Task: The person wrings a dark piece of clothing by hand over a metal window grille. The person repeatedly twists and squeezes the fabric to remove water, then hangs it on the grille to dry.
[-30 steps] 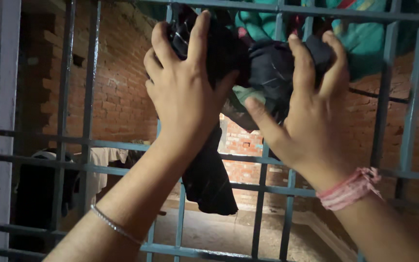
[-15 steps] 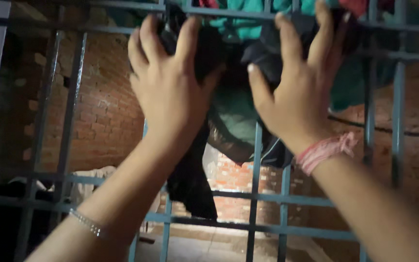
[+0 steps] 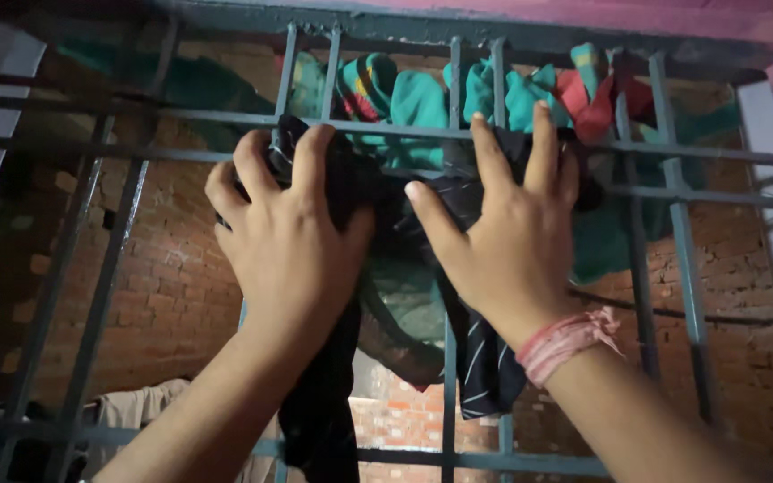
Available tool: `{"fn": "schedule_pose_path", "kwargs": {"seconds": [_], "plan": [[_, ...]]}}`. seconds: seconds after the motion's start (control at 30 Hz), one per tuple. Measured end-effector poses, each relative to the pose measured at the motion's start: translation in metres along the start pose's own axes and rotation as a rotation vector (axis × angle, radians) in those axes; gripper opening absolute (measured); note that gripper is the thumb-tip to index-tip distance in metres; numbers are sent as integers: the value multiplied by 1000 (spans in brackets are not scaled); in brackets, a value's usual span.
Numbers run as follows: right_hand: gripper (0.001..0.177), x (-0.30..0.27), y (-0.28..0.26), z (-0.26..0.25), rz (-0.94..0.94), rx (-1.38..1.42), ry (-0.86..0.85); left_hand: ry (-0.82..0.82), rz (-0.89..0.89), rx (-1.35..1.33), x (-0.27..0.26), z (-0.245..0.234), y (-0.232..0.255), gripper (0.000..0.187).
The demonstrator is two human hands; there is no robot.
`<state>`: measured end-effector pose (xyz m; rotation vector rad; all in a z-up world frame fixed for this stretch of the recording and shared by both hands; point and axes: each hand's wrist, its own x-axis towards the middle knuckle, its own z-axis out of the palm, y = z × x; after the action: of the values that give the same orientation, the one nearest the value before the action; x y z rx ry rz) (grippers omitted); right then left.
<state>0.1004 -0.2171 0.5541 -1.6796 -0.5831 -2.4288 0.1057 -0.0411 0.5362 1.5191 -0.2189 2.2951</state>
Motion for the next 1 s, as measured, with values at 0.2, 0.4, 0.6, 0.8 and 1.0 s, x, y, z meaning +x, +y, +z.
{"fn": "schedule_pose_path", "kwargs": {"seconds": [0.2, 0.4, 0.6, 0.8, 1.0], "plan": [[74, -6, -12, -1, 24, 33, 52, 46, 29, 33, -8, 0, 0, 76], [70, -33, -30, -18, 9, -2, 45, 56, 65, 69, -39, -17, 1, 65], [68, -65, -49, -43, 195, 75, -103, -32, 25, 18, -62, -42, 2, 68], [66, -80, -49, -53, 64, 24, -65, -144, -42, 31, -62, -45, 3, 66], [60, -27, -24, -53, -246, -82, 84, 20, 209, 16, -13, -45, -4, 64]]}}
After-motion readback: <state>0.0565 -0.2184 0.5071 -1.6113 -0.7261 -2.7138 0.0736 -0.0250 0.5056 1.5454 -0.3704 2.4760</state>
